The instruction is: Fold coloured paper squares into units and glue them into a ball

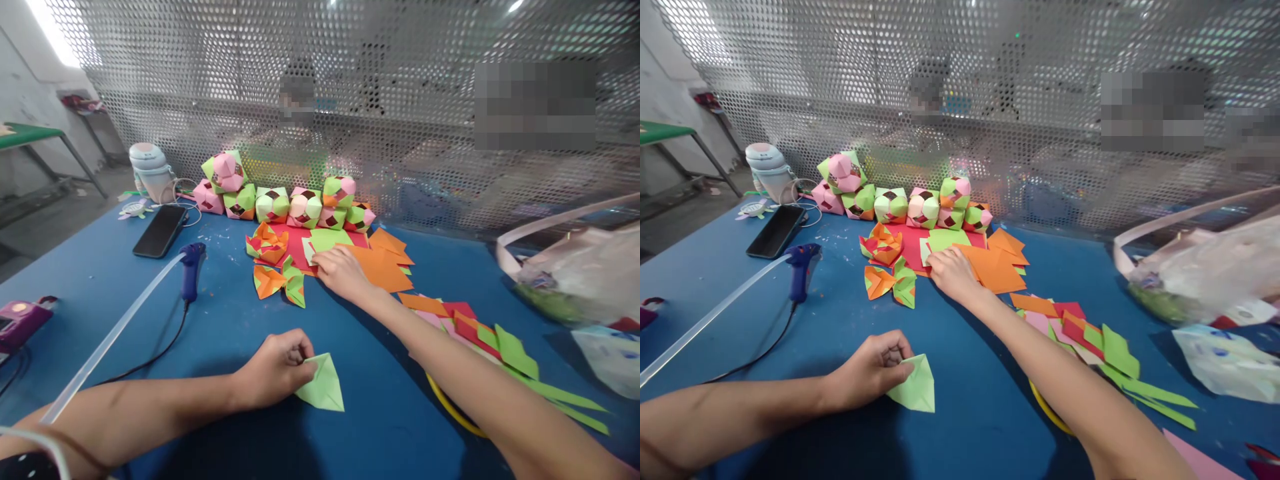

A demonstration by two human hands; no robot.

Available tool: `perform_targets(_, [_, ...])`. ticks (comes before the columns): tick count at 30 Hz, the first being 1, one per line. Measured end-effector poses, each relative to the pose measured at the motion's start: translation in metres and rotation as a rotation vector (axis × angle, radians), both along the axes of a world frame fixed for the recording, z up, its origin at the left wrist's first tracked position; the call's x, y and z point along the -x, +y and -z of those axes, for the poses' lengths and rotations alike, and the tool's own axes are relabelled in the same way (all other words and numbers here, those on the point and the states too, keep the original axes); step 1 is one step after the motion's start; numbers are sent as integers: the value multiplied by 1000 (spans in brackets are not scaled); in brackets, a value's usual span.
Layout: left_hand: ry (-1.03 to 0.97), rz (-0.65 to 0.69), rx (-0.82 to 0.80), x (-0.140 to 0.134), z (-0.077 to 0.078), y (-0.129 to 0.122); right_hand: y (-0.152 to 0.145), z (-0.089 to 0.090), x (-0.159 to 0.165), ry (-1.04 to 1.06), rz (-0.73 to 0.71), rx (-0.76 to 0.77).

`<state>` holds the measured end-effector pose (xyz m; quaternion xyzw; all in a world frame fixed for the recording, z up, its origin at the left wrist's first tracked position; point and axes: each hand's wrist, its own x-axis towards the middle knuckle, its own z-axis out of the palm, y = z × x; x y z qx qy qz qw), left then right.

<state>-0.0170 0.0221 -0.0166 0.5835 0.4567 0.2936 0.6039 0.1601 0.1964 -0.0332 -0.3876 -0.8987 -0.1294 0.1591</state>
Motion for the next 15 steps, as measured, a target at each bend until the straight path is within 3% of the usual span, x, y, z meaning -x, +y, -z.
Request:
perform_targets(10, [27,12,-18,0,-4,0,-17,-6,-24,30,193,5])
perform_targets(15, [16,17,-19,1,-2,1,-19,-4,-28,44,192,54])
